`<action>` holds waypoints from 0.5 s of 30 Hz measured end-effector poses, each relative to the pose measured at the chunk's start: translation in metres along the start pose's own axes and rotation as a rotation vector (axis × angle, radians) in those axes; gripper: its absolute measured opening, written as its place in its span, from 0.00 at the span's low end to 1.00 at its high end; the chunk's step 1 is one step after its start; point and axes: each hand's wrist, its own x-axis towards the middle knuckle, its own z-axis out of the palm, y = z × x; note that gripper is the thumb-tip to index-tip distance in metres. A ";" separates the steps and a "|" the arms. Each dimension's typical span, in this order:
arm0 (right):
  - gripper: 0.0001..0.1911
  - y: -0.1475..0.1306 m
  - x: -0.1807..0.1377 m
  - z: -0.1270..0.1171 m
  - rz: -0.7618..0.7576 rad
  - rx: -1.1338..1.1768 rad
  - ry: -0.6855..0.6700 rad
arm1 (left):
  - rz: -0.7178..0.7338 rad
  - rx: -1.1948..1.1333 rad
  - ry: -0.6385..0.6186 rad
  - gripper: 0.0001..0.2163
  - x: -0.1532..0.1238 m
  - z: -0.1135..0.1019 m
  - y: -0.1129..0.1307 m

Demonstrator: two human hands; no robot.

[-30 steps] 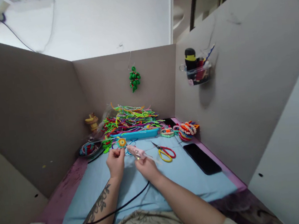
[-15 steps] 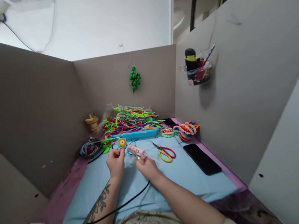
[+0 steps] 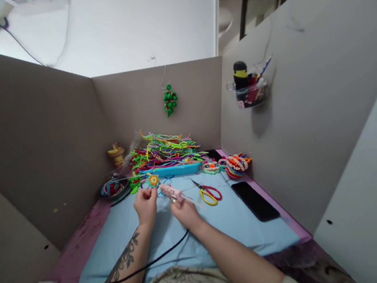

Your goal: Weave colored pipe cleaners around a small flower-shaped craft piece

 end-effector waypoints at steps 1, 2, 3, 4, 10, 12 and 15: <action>0.20 0.000 0.000 0.000 0.004 0.009 0.002 | -0.001 -0.004 0.001 0.13 0.000 0.000 0.000; 0.21 -0.001 0.001 0.000 0.007 0.020 -0.001 | -0.002 -0.007 0.000 0.13 0.000 0.000 -0.001; 0.22 -0.001 0.001 0.000 0.008 0.032 -0.011 | -0.002 -0.008 -0.002 0.13 0.000 0.000 -0.001; 0.23 -0.002 0.001 0.000 0.007 0.041 -0.024 | -0.001 -0.006 -0.003 0.13 0.000 0.000 -0.001; 0.27 -0.004 0.002 -0.001 0.020 0.008 -0.089 | -0.006 0.012 0.007 0.13 0.000 0.000 -0.001; 0.27 -0.005 0.002 -0.002 0.014 -0.002 -0.075 | -0.008 0.019 0.010 0.13 0.000 0.000 0.000; 0.28 -0.008 0.002 -0.003 -0.012 -0.015 -0.079 | -0.014 0.025 0.008 0.13 0.001 0.000 0.001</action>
